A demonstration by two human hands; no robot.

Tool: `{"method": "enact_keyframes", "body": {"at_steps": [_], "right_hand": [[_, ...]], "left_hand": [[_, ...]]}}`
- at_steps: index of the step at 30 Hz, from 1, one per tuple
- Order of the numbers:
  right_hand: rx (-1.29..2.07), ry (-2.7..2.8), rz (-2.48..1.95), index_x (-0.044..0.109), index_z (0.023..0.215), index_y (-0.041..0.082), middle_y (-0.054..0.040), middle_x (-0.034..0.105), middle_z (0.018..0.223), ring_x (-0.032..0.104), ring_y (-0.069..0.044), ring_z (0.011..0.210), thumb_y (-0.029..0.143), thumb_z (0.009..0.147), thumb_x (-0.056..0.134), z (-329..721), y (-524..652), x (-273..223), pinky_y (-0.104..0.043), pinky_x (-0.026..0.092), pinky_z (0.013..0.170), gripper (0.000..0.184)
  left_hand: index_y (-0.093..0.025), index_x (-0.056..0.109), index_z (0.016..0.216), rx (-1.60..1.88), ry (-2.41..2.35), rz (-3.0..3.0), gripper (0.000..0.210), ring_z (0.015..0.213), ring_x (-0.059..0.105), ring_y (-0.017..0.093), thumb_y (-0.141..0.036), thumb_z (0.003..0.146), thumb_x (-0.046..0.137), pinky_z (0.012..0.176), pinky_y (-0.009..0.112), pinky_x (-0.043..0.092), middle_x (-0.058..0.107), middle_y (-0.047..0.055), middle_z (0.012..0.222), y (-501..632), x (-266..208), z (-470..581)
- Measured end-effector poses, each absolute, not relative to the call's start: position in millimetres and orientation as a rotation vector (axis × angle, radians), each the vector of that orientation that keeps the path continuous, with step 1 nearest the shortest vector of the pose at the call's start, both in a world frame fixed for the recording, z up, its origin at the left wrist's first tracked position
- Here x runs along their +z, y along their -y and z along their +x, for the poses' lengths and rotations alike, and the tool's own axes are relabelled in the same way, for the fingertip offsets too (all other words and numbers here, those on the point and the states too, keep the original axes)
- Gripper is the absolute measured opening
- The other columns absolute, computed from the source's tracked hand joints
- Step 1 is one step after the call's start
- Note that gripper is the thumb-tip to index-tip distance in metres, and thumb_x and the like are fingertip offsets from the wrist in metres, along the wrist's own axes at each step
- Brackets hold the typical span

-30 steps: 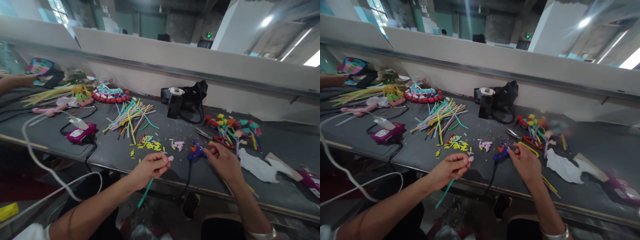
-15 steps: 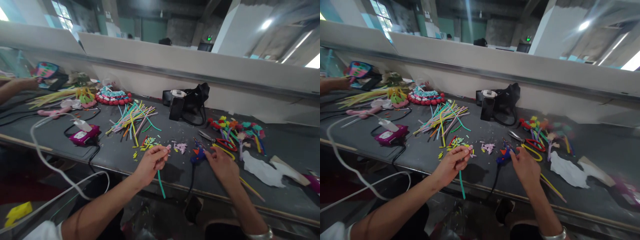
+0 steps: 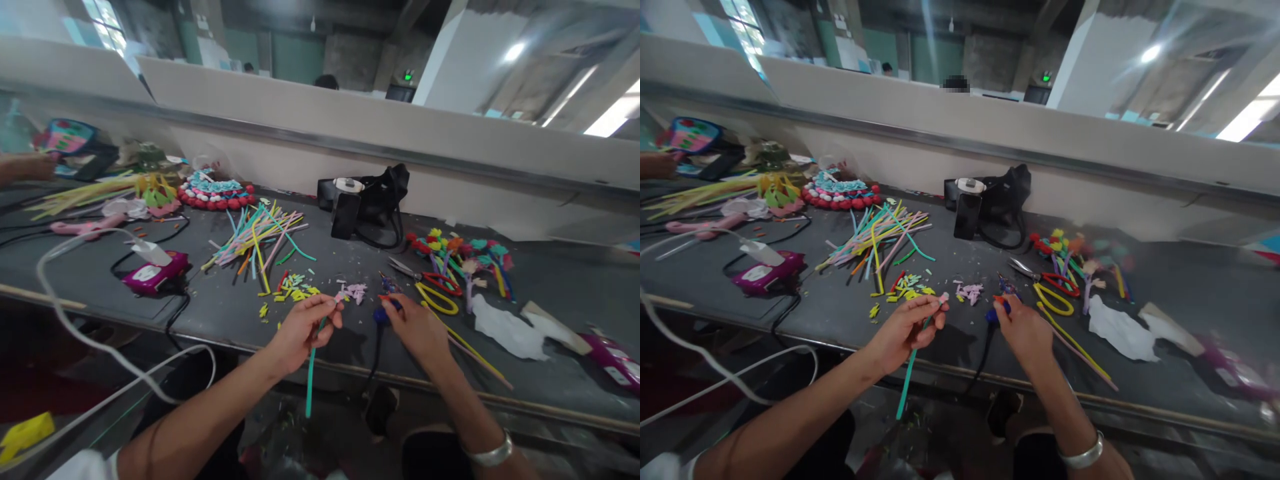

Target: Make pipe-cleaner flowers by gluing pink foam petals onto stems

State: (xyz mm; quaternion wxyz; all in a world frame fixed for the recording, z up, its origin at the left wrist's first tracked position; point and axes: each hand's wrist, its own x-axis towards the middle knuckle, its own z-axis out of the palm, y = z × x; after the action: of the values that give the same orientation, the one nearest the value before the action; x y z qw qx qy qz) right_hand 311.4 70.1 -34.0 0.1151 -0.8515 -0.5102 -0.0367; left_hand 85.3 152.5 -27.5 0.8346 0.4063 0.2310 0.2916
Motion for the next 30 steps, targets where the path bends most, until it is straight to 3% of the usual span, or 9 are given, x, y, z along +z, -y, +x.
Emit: {"method": "enact_keyframes", "body": {"at_steps": [4,9,17,23,27,30], "right_hand": [[-0.254,1.113,-2.559,0.068,0.111,0.028,-0.0041,0.075,0.089,0.068,-0.024,0.079,0.044,0.089,0.05,369,-51,-18,-0.028,0.036,0.055,0.032],[-0.085,1.139,-2.66,0.073,0.091,0.023,-0.0069,0.075,0.088,0.067,-0.026,0.08,0.04,0.082,0.055,428,-27,-24,-0.031,0.039,0.058,0.026],[0.125,1.33,-2.578,0.072,0.082,0.027,-0.0009,0.073,0.083,0.064,-0.019,0.076,0.036,0.078,0.061,411,-23,-35,-0.026,0.035,0.058,0.015],[0.166,1.228,-2.508,0.065,0.065,0.021,-0.0028,0.065,0.066,0.058,-0.017,0.063,0.026,0.075,0.06,409,-30,-37,-0.026,0.03,0.053,0.013],[0.098,1.098,-2.361,0.056,0.075,0.019,-0.0062,0.062,0.071,0.057,-0.018,0.065,0.034,0.081,0.05,398,-31,-23,-0.027,0.036,0.054,0.017],[0.281,1.112,-2.106,0.05,0.09,0.02,-0.0015,0.059,0.072,0.053,-0.013,0.055,0.04,0.088,0.038,357,-36,-14,-0.023,0.038,0.047,0.023]], "left_hand": [[-0.015,0.056,0.089,0.636,-0.544,0.974,0.022,0.035,0.041,0.005,-0.035,0.082,0.063,0.033,0.018,0.022,0.063,0.001,0.066,-154,-26,95],[-0.019,0.049,0.093,0.648,-0.643,1.126,0.024,0.043,0.054,0.011,-0.039,0.083,0.058,0.036,0.019,0.032,0.065,0.0,0.065,-156,-37,119],[-0.02,0.055,0.09,0.818,-0.813,1.697,0.015,0.047,0.047,0.011,-0.035,0.087,0.052,0.049,0.021,0.032,0.061,-0.004,0.054,-157,-54,147],[-0.019,0.053,0.084,0.843,-0.709,1.511,0.022,0.045,0.043,0.008,-0.041,0.089,0.053,0.047,0.02,0.029,0.062,-0.003,0.056,-149,-51,149],[-0.02,0.047,0.082,0.741,-0.578,1.148,0.03,0.037,0.034,0.005,-0.047,0.085,0.059,0.039,0.02,0.02,0.063,-0.003,0.061,-139,-47,150],[-0.019,0.049,0.082,0.725,-0.493,0.912,0.032,0.042,0.04,0.004,-0.046,0.08,0.067,0.04,0.018,0.024,0.065,-0.002,0.072,-131,-45,151]]}}
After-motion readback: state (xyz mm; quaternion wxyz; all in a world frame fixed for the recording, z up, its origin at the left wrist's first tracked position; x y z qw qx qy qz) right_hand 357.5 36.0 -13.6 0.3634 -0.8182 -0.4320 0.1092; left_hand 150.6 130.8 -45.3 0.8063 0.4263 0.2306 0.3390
